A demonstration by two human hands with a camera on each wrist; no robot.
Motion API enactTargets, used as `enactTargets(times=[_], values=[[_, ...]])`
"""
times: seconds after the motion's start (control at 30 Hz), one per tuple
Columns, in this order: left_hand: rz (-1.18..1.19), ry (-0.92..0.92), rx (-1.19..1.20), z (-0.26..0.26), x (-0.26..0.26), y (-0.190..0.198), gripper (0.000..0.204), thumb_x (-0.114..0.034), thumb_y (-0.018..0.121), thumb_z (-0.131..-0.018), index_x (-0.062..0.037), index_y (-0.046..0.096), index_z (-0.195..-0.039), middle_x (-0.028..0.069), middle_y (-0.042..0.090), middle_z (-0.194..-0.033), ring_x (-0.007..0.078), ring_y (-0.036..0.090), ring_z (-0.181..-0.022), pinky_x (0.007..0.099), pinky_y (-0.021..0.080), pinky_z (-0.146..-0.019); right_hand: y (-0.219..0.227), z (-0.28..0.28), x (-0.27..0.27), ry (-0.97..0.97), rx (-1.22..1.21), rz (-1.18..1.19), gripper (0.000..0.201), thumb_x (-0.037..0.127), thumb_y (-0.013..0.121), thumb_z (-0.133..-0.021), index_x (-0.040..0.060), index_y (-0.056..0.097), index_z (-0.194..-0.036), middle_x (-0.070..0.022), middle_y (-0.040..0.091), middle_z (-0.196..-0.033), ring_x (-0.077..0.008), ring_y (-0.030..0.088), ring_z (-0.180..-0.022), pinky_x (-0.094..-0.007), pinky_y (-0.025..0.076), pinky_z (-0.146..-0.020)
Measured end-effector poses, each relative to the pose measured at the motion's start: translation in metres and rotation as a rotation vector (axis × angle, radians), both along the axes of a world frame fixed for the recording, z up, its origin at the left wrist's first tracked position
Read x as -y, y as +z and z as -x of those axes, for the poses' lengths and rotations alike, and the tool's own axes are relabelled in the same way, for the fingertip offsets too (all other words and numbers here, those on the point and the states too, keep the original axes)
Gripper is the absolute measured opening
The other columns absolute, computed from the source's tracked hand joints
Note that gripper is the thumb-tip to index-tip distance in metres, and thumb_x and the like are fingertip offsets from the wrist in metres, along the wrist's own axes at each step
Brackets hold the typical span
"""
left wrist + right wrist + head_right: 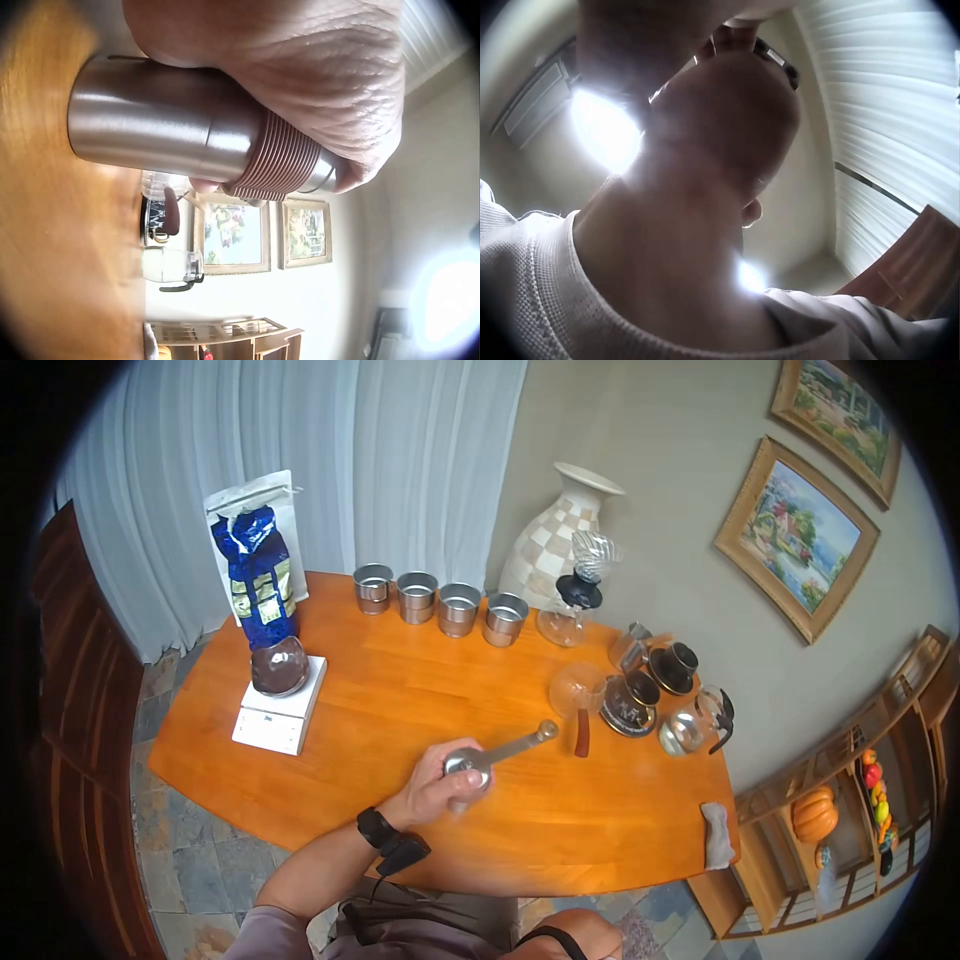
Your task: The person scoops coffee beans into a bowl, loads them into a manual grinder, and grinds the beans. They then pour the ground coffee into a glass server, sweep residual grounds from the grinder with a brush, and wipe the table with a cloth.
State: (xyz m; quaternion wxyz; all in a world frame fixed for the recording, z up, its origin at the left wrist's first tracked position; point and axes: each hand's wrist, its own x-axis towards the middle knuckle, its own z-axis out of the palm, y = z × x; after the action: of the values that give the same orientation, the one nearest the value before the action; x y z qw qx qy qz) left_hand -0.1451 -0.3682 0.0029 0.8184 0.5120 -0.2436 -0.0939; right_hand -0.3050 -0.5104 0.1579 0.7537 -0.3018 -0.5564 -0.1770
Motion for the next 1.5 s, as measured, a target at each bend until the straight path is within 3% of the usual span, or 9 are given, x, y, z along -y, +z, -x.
enactTargets(times=[0.07, 0.13, 0.17, 0.47, 0.6, 0.77, 0.9, 1.27, 1.5], values=[[0.002, -0.014, -0.002, 0.001, 0.0, 0.002, 0.033, -0.036, 0.07, -0.094, -0.0047, 0.059, -0.092, -0.0021, 0.051, -0.064, 0.0048, 0.042, -0.052, 0.023, 0.031, -0.046, -0.006, -0.007, -0.005, 0.024, 0.017, -0.021, 0.049, 0.017, 0.045, -0.11, 0.0135, 0.039, -0.159, -0.0029, 0.059, -0.104, -0.0189, 0.055, -0.089, -0.03, 0.044, -0.076], [-0.016, 0.009, 0.022, 0.0, -0.001, 0.0, 0.032, -0.036, 0.07, -0.095, -0.0051, 0.059, -0.092, -0.0022, 0.051, -0.064, 0.0047, 0.042, -0.053, 0.0231, 0.031, -0.046, -0.012, -0.017, -0.012, -0.023, 0.117, -0.114, 0.015, 0.025, 0.058, -0.103, 0.0134, 0.061, -0.111, 0.0003, 0.049, -0.079, -0.0143, 0.049, -0.069, -0.0293, 0.045, -0.061], [-0.023, 0.001, 0.021, 0.001, -0.002, 0.0, 0.032, -0.036, 0.07, -0.095, -0.0052, 0.059, -0.092, -0.0021, 0.051, -0.064, 0.0048, 0.042, -0.053, 0.0231, 0.032, -0.047, -0.013, -0.018, -0.015, -0.014, 0.118, -0.12, 0.015, 0.025, 0.058, -0.103, 0.0134, 0.061, -0.111, 0.0003, 0.049, -0.079, -0.0143, 0.049, -0.069, -0.0293, 0.045, -0.061], [0.0, -0.016, 0.041, -0.002, 0.002, 0.0, 0.032, -0.035, 0.07, -0.095, -0.0061, 0.058, -0.091, -0.0024, 0.049, -0.064, 0.0052, 0.04, -0.052, 0.0238, 0.031, -0.047, -0.026, -0.011, -0.042, -0.05, 0.151, -0.523, 0.063, 0.029, 0.064, -0.101, 0.0349, 0.04, -0.159, 0.0007, 0.059, -0.101, -0.016, 0.056, -0.082, -0.0269, 0.046, -0.063], [-0.024, -0.011, 0.042, -0.002, 0.0, -0.001, 0.032, -0.035, 0.07, -0.096, -0.006, 0.058, -0.091, -0.0022, 0.05, -0.065, 0.0052, 0.04, -0.053, 0.0238, 0.03, -0.047, -0.02, -0.014, -0.027, -0.027, 0.081, -0.22, 0.053, 0.025, 0.05, -0.108, 0.0369, 0.039, -0.159, 0.0006, 0.058, -0.091, -0.0148, 0.055, -0.076, -0.0277, 0.043, -0.061], [-0.007, -0.03, 0.029, -0.001, 0.001, 0.002, 0.032, -0.035, 0.07, -0.096, -0.0057, 0.058, -0.091, -0.0019, 0.05, -0.065, 0.0052, 0.041, -0.054, 0.0235, 0.031, -0.048, -0.004, -0.009, -0.049, -0.062, 0.056, -0.569, 0.05, 0.021, 0.064, -0.1, 0.0295, 0.056, -0.148, 0.0018, 0.054, -0.079, -0.0171, 0.055, -0.082, -0.0309, 0.049, -0.074], [-0.02, -0.012, 0.031, -0.002, 0.0, -0.001, 0.032, -0.035, 0.07, -0.096, -0.0059, 0.058, -0.092, -0.0018, 0.05, -0.065, 0.0052, 0.041, -0.055, 0.0235, 0.031, -0.048, 0.004, -0.005, -0.034, -0.004, -0.012, -0.315, 0.051, 0.018, 0.042, -0.111, 0.015, 0.035, -0.161, -0.0032, 0.055, -0.095, -0.0183, 0.053, -0.083, -0.0294, 0.044, -0.072], [-0.036, -0.037, 0.013, 0.002, -0.001, 0.006, 0.032, -0.035, 0.069, -0.097, -0.0056, 0.058, -0.092, -0.002, 0.05, -0.065, 0.005, 0.041, -0.055, 0.0234, 0.031, -0.048, 0.009, -0.014, -0.028, 0.124, 0.074, -0.361, 0.05, 0.023, 0.038, -0.113, 0.0146, 0.034, -0.162, -0.0046, 0.055, -0.091, -0.0192, 0.051, -0.079, -0.0276, 0.044, -0.073], [-0.066, -0.027, -0.003, 0.003, -0.004, 0.011, 0.031, -0.035, 0.068, -0.096, -0.0059, 0.058, -0.091, -0.0023, 0.051, -0.065, 0.0049, 0.041, -0.055, 0.0235, 0.032, -0.048, -0.002, -0.021, -0.022, 0.01, 0.099, -0.17, 0.049, 0.023, 0.039, -0.112, 0.012, 0.036, -0.16, -0.0042, 0.056, -0.097, -0.0187, 0.052, -0.087, -0.0277, 0.045, -0.074]])
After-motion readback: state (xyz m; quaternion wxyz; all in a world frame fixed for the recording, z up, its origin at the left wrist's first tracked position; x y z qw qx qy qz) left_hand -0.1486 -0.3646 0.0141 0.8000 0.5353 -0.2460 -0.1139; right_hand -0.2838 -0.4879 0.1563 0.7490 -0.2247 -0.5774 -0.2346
